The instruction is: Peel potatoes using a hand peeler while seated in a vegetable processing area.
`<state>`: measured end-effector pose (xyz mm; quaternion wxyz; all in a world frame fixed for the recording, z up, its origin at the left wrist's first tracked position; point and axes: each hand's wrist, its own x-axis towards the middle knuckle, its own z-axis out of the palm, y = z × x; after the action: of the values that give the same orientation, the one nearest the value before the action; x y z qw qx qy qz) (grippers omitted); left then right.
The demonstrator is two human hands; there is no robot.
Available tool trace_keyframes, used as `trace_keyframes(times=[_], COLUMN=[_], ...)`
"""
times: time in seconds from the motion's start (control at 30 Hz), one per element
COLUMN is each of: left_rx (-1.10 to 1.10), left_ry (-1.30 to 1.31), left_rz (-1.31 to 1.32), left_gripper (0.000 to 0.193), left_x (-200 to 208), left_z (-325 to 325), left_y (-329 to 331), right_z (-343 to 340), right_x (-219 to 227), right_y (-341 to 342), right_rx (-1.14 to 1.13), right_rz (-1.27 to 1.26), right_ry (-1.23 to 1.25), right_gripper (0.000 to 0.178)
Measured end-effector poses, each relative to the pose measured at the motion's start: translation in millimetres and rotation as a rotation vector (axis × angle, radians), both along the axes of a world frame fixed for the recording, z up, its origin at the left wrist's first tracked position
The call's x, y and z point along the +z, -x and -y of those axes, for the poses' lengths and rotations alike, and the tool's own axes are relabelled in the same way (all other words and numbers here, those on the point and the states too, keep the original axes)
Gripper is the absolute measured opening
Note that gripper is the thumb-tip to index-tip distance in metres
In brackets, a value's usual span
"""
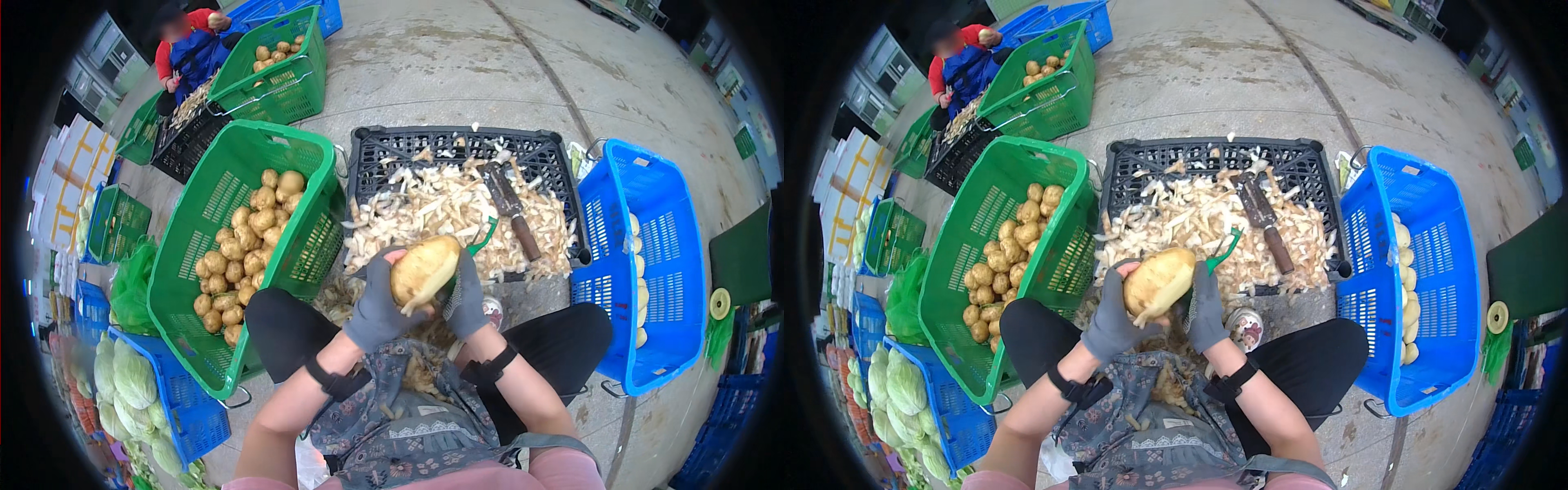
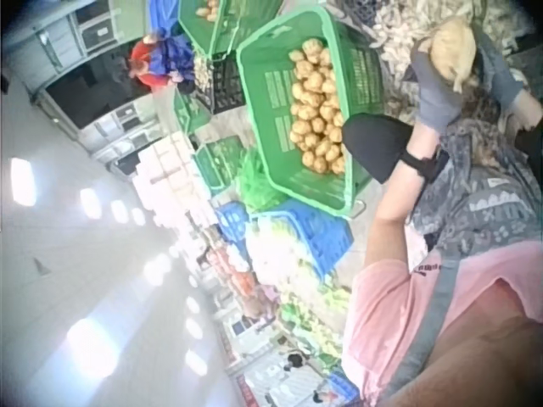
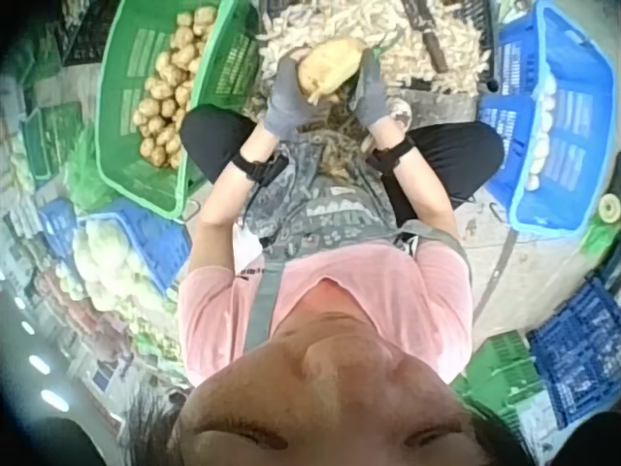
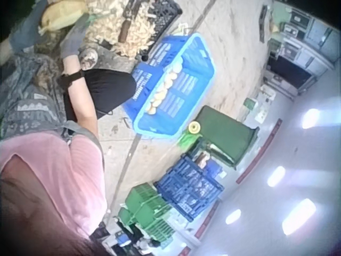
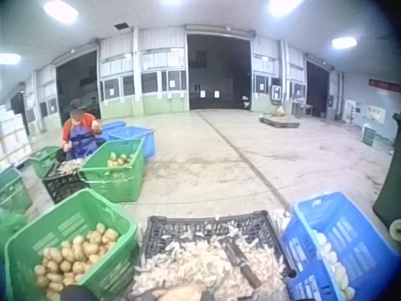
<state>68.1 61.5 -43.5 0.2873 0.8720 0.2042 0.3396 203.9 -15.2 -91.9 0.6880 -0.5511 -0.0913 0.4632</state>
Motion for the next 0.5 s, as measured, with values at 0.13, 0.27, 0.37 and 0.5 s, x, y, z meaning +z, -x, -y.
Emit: trace_keyframes(times=[0.13, 0.27, 0.37, 0.5], left_rx=[-0.157, -0.179, -0.065, -0.006], left_ry=[1.249, 1.992, 1.953, 1.093], left_rz=[0.320, 0.558, 0.441, 0.191], left_gripper=[0.057, 0.064, 0.065, 0.071], left_x=[12.6, 2.9, -1.2, 21.3], left_z=[16.0, 29.9, 25.9, 35.3], left_y=[-0.1, -0.6, 6.2, 10.7], right_z=[2.4, 7.7, 13.2, 8.3], right_x=[5.6, 34.1, 25.3, 36.5], right_y=[-4.1, 8.1, 3.4, 19.5], right_rx=[0.189, 0.018, 0.236, 0.199], right_rz=[-0.700, -0.622, 0.742, -0.364], right_ry=[-0.384, -0.218, 0.011, -0.257], right_gripper=[0.064, 0.054, 0.054, 0.055])
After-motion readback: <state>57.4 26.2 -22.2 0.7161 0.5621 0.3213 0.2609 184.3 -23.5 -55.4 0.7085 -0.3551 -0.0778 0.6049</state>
